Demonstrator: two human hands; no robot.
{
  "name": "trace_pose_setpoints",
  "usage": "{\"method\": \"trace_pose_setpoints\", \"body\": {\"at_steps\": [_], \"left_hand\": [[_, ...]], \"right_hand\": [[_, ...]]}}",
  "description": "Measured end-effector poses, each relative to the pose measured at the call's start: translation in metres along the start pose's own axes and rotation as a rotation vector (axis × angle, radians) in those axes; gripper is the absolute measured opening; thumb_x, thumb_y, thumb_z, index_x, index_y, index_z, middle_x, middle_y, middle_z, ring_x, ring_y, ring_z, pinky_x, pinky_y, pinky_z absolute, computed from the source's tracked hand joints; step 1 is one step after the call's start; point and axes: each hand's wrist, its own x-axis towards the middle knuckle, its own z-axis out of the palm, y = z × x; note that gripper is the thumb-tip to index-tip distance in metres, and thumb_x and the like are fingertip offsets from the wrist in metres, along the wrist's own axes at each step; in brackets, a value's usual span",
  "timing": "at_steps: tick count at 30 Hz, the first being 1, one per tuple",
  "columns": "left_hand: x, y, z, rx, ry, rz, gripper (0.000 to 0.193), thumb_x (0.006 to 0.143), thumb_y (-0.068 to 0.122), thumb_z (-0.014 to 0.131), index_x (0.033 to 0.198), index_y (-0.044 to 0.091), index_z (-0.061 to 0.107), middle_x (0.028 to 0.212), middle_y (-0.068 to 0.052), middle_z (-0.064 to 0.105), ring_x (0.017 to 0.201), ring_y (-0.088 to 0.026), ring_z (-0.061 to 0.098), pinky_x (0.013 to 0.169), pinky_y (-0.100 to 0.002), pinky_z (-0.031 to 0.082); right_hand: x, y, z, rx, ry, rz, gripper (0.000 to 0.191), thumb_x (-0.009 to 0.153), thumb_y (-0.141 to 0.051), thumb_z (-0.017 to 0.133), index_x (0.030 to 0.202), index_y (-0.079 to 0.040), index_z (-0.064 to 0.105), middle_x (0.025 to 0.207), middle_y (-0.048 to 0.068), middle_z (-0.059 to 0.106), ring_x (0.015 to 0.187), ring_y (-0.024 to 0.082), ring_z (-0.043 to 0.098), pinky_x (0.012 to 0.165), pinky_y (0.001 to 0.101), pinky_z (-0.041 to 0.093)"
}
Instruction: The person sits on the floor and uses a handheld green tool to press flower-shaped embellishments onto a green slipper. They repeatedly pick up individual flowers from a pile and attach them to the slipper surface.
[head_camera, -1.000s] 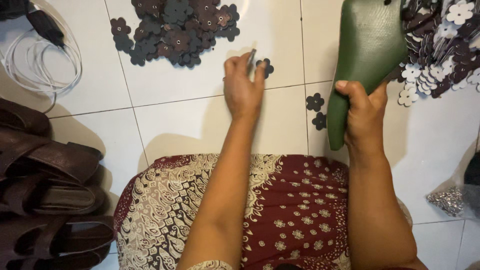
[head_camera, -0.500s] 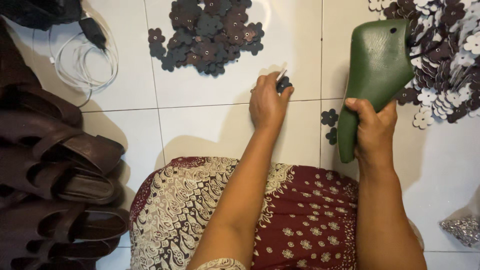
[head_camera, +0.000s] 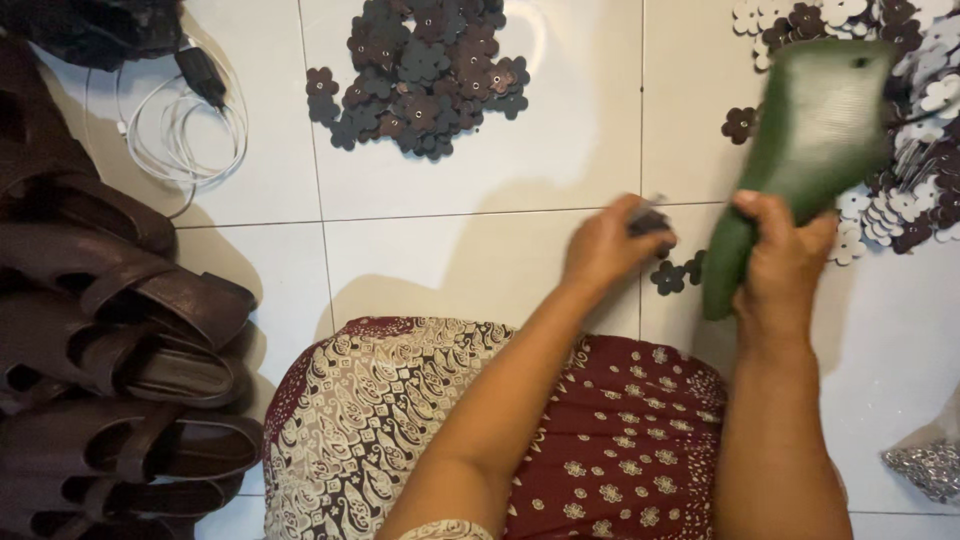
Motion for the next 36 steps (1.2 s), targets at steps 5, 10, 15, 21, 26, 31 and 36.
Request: {"method": "trace_pose_setpoints", "body": {"at_steps": [5, 10, 15, 21, 26, 31, 36], "left_hand": [[0.007, -0.007, 0.019, -0.042, 0.006, 0.111, 0.040, 0.081, 0.039, 0.083, 0.104, 0.008, 0.075, 0.100, -0.014, 0.073, 0.090, -0.028, 0.073, 0.082, -0.040, 0.056], [0.046, -0.038, -0.035, -0.202, 0.569, 0.091, 0.023, 0.096, 0.022, 0.070, 0.113, 0.006, 0.072, 0.109, -0.015, 0.072, 0.101, -0.030, 0.071, 0.087, -0.038, 0.055], [0.065, -0.067, -0.126, 0.102, 0.915, 0.174, 0.034, 0.090, 0.012, 0.077, 0.122, 0.004, 0.066, 0.124, -0.015, 0.061, 0.114, -0.033, 0.064, 0.097, -0.040, 0.053], [0.063, -0.078, -0.152, 0.094, 0.893, 0.080, 0.049, 0.080, 0.010, 0.083, 0.125, 0.003, 0.064, 0.129, -0.014, 0.058, 0.117, -0.032, 0.063, 0.099, -0.039, 0.052], [0.062, -0.094, -0.160, 0.080, 0.896, 0.130, 0.043, 0.083, 0.012, 0.084, 0.122, 0.002, 0.067, 0.127, -0.014, 0.062, 0.117, -0.032, 0.063, 0.099, -0.039, 0.052], [0.057, -0.102, -0.175, -0.005, 0.876, 0.014, 0.029, 0.093, 0.018, 0.075, 0.118, 0.005, 0.072, 0.114, -0.011, 0.071, 0.106, -0.027, 0.070, 0.094, -0.036, 0.055], [0.050, -0.098, -0.169, -0.066, 1.009, 0.162, 0.026, 0.099, 0.018, 0.069, 0.120, 0.003, 0.072, 0.109, -0.010, 0.071, 0.099, -0.025, 0.070, 0.088, -0.035, 0.055]], "right_hand": [[0.012, 0.004, -0.029, 0.035, 0.001, -0.165, 0.054, 0.090, 0.005, 0.072, 0.140, 0.004, 0.051, 0.126, 0.010, 0.062, 0.111, 0.021, 0.063, 0.105, 0.0314, 0.055], [0.014, 0.011, -0.031, 0.087, 0.012, -0.090, 0.050, 0.093, 0.001, 0.074, 0.137, 0.004, 0.052, 0.122, 0.009, 0.061, 0.110, 0.021, 0.064, 0.100, 0.0318, 0.055], [0.005, 0.006, -0.015, 0.022, -0.010, -0.029, 0.049, 0.090, -0.001, 0.074, 0.135, 0.000, 0.053, 0.116, 0.007, 0.061, 0.103, 0.018, 0.063, 0.092, 0.0292, 0.055], [-0.001, -0.001, -0.006, 0.019, -0.058, -0.008, 0.049, 0.089, 0.000, 0.072, 0.133, 0.002, 0.052, 0.110, 0.007, 0.060, 0.093, 0.017, 0.062, 0.082, 0.0291, 0.055], [-0.002, -0.001, -0.003, 0.002, -0.067, 0.000, 0.048, 0.090, -0.002, 0.073, 0.134, 0.002, 0.052, 0.113, 0.008, 0.062, 0.097, 0.016, 0.063, 0.085, 0.0286, 0.056], [-0.005, -0.002, 0.003, -0.044, -0.055, 0.030, 0.047, 0.089, -0.004, 0.072, 0.132, 0.000, 0.053, 0.109, 0.007, 0.062, 0.090, 0.015, 0.064, 0.078, 0.0278, 0.056], [-0.008, -0.003, 0.009, -0.052, -0.065, 0.026, 0.044, 0.089, -0.003, 0.073, 0.129, 0.000, 0.052, 0.104, 0.006, 0.062, 0.082, 0.014, 0.063, 0.068, 0.0281, 0.056]]}}
